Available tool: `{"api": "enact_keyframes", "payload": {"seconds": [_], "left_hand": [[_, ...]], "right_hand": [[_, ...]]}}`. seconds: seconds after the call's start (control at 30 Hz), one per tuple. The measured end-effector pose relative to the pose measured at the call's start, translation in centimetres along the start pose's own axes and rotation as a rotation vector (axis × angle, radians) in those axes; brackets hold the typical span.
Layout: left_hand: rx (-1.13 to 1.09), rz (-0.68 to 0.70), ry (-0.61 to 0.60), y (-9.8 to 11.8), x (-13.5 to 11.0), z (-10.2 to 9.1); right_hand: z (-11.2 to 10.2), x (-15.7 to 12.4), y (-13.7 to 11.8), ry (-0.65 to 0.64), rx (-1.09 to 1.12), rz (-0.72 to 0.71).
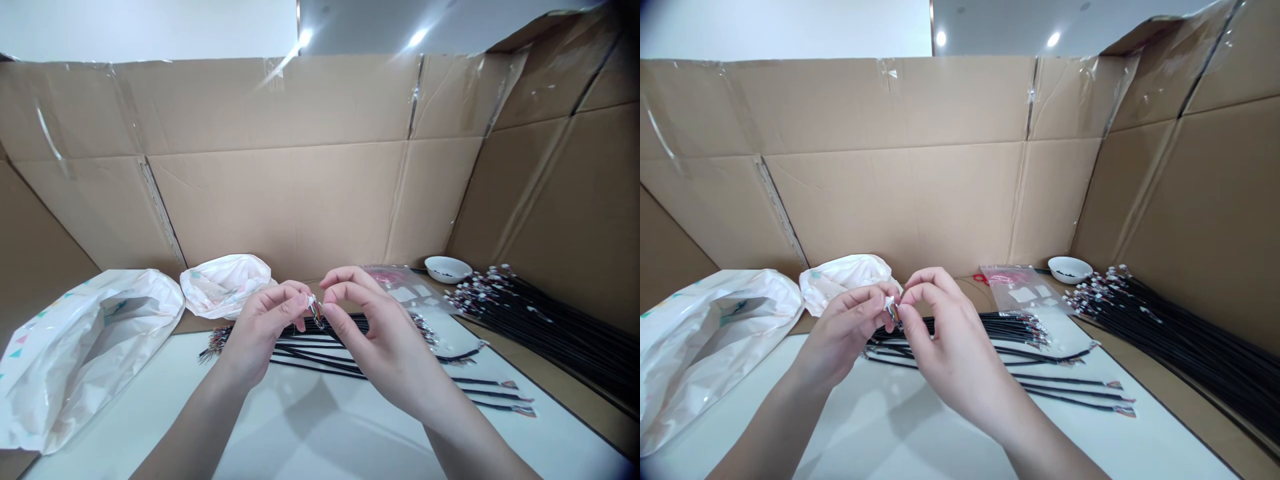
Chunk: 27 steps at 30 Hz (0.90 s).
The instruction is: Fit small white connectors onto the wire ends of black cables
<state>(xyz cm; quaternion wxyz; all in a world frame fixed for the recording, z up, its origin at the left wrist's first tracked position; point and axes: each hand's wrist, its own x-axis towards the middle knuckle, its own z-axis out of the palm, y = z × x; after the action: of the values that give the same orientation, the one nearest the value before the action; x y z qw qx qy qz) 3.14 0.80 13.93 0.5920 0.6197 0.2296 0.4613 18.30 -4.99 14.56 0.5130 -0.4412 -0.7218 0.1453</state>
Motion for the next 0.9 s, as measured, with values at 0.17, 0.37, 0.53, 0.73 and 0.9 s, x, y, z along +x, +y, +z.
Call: {"api": "enact_keyframes", "payload": {"seconds": [0.17,0.37,0.53,0.73,0.9], "left_hand": [[-0.031,-0.05,-0.036,-0.4,0.0,0.1],[-0.037,-0.047,-0.043,-0.4,0.0,0.2],[-0.061,-0.053,-0.001,-0.3,0.1,0.4],[0.029,0.038,0.023,-0.7,0.0,0.5],[0.079,0.104,0.025,-1.0,-0.1,0.3]], "right_hand": [[-0.1,-0.2,-0.3,0.0,-0.166,-0.053],[0.4,-0.3,-0.3,0.023,-0.199,-0.172],[1.1,0.0,0.6,0.175,-0.286,-0.276],[1.1,0.3,0.9,0.151,-0.248,-0.132],[0.6,0.3,0.7,0.115,-0.24,-0.097]]}}
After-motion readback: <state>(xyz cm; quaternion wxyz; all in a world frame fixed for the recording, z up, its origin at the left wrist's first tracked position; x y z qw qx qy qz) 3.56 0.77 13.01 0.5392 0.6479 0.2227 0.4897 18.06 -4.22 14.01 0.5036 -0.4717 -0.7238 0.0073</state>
